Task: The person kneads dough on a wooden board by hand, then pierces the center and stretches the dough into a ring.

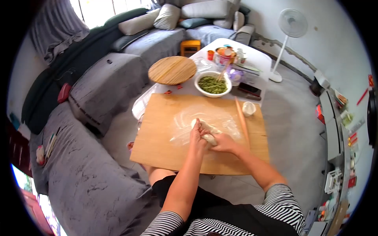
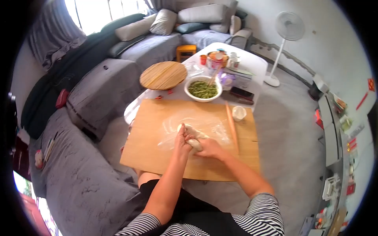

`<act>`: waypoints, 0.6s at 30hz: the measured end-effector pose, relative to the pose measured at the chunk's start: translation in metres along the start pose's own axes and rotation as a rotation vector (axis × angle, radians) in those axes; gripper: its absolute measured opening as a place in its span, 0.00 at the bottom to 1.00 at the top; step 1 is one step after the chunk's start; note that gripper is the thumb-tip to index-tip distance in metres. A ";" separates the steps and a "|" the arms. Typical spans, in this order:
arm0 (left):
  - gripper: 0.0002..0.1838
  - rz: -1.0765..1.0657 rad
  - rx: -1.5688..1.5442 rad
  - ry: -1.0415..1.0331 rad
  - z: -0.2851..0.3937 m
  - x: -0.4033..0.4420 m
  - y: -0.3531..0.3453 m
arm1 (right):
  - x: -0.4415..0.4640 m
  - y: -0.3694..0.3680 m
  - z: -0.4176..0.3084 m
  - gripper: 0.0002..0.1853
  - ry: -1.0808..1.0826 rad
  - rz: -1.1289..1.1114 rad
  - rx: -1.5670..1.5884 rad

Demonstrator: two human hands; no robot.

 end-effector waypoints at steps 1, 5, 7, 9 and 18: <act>0.17 0.017 0.044 -0.123 0.005 -0.008 -0.010 | 0.004 0.000 0.000 0.28 -0.086 0.027 0.129; 0.13 -0.080 0.138 -0.328 0.017 -0.015 -0.028 | 0.012 -0.001 0.006 0.26 -0.155 0.053 0.526; 0.12 -0.045 0.055 -0.245 0.018 -0.008 -0.009 | 0.012 0.000 -0.003 0.22 -0.112 0.024 0.406; 0.10 0.134 -0.036 -0.087 0.006 -0.009 0.017 | 0.011 0.005 -0.020 0.13 -0.038 0.035 -0.064; 0.16 0.018 -0.073 0.046 0.000 0.001 0.011 | -0.012 0.006 -0.019 0.17 0.121 -0.053 -0.080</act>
Point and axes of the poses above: each hand's wrist, its own x-axis towards the middle knuckle, its own y-axis out of the back of the hand, z = x × y, the point moved 9 cm from there along x, towards the middle knuckle, and after that the axes turned 8 degrees about x, right-handed, at the moved point
